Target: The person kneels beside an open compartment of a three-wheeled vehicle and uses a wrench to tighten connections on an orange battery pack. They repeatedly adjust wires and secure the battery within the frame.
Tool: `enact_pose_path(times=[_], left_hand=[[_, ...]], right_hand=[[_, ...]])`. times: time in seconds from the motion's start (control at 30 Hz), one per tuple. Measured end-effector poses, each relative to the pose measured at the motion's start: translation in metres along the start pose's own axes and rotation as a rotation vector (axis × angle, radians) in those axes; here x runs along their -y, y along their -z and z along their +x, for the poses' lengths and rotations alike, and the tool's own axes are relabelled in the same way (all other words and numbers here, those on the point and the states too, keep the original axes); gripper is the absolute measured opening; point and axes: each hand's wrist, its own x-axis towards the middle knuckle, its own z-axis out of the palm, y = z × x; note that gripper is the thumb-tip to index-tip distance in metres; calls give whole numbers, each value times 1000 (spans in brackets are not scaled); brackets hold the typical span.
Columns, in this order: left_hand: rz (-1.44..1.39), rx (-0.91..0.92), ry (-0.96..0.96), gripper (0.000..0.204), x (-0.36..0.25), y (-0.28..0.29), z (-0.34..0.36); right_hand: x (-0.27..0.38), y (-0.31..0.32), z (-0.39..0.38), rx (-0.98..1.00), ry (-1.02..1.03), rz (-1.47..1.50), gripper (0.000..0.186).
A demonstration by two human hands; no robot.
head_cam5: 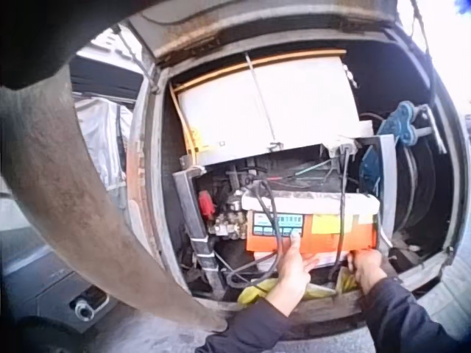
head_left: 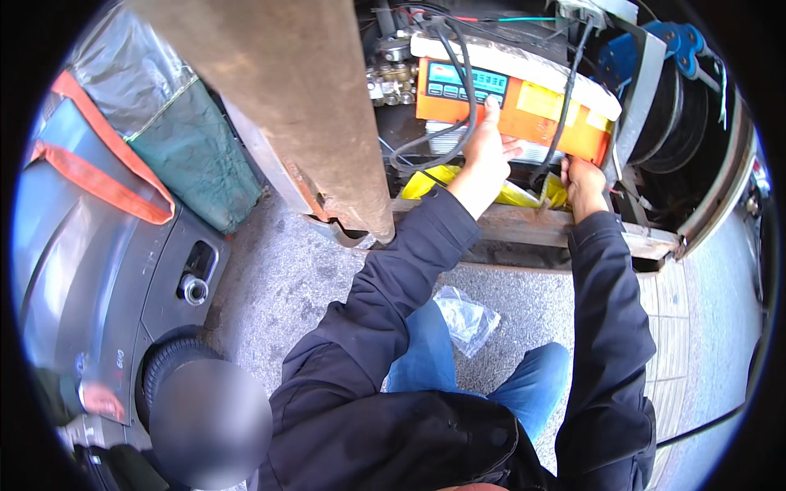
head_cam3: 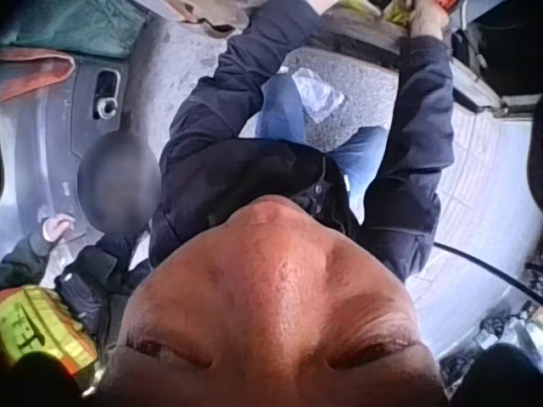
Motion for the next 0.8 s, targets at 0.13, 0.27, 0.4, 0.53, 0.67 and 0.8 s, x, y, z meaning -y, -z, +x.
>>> enact_pose_path(times=[0.13, 0.27, 0.4, 0.53, 0.67, 0.8], left_hand=[[9, -14, -1, 70, -2, -1, -3], [0, 36, -10, 72, -4, 3, -1], [12, 29, -19, 76, -2, 13, 5], [27, 11, -30, 78, -5, 3, 1], [40, 112, -15, 79, -7, 8, 1], [32, 141, -21, 84, -12, 7, -6]], right_hand=[[7, -2, -15, -91, 19, 23, 16], [9, -4, -29, -39, 71, -31, 21], [2, -4, -34, 51, 97, -191, 35], [3, -2, -29, 39, 84, -235, 25], [6, -4, -34, 41, 109, -263, 14], [7, -7, -40, 45, 107, -222, 18]])
